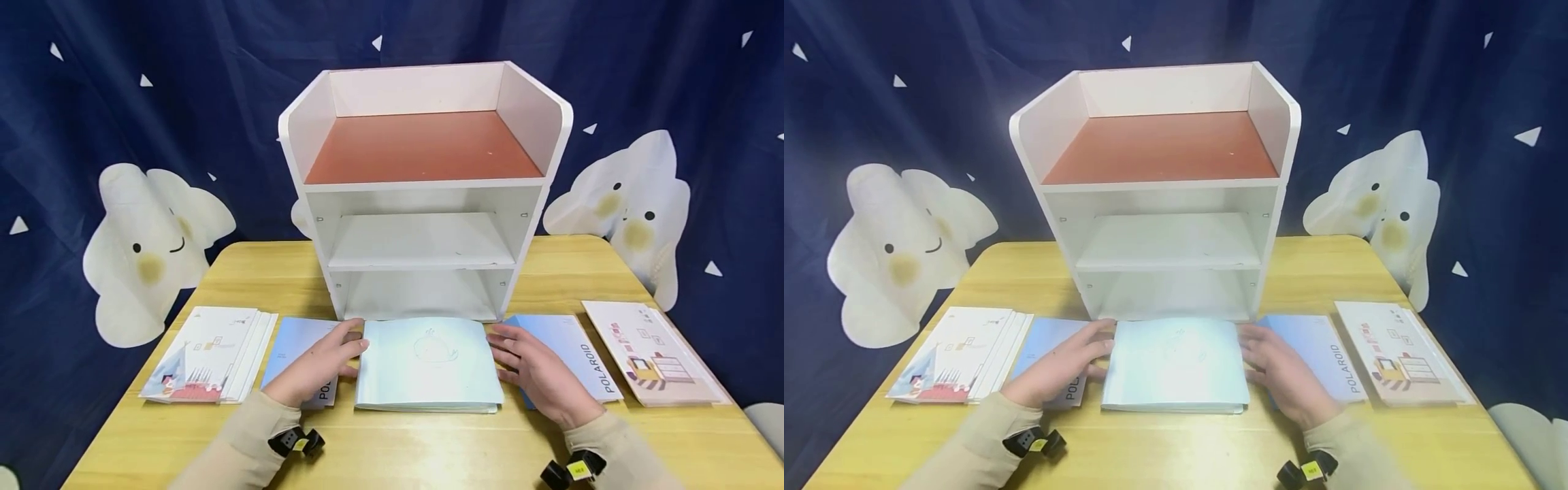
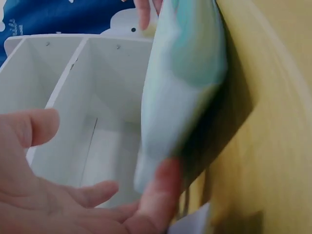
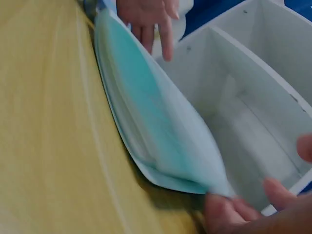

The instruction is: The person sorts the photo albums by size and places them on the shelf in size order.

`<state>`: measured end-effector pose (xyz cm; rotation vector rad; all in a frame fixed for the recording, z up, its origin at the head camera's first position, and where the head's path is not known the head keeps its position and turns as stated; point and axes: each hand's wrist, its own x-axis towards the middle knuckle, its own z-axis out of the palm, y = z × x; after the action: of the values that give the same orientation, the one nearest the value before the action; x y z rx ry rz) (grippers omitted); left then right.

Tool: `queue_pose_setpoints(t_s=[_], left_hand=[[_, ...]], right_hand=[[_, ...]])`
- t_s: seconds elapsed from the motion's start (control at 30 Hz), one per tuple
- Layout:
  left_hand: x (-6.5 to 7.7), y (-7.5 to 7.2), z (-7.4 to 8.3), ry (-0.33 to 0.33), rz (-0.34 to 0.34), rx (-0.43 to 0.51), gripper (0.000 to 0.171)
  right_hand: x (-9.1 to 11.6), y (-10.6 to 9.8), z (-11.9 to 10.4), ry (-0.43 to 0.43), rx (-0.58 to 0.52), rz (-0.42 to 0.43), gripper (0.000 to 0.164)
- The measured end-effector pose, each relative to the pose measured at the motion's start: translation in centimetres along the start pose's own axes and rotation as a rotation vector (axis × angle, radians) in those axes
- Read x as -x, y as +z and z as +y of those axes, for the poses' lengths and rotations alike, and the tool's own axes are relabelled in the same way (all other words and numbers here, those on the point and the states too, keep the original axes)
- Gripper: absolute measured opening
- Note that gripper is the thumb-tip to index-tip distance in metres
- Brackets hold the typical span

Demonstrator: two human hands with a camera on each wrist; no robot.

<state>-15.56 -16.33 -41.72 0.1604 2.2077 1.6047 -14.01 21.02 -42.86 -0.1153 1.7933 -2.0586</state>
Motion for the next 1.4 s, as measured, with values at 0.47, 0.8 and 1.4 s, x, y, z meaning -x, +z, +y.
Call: queue_pose_setpoints(t_s=[0.47,0.8,1.4], left_hand=[[-1.4,1.6,-1.8,-0.018,-0.011,0.287,0.080],[-1.6,2.2,-2.7,0.027,-0.094,0.641,0.065],[-1.4,3.1,-3.9,-0.016,-0.222,0.780,0.060]], right_hand=[[-0.7,1.2,0.8,-0.038,-0.129,0.115,0.066],[-1.1,1.3,2.2,-0.059,-0.262,0.067,0.070],[-0.7,1.6,3.1,-0.033,-0.390,-0.143,0.076]])
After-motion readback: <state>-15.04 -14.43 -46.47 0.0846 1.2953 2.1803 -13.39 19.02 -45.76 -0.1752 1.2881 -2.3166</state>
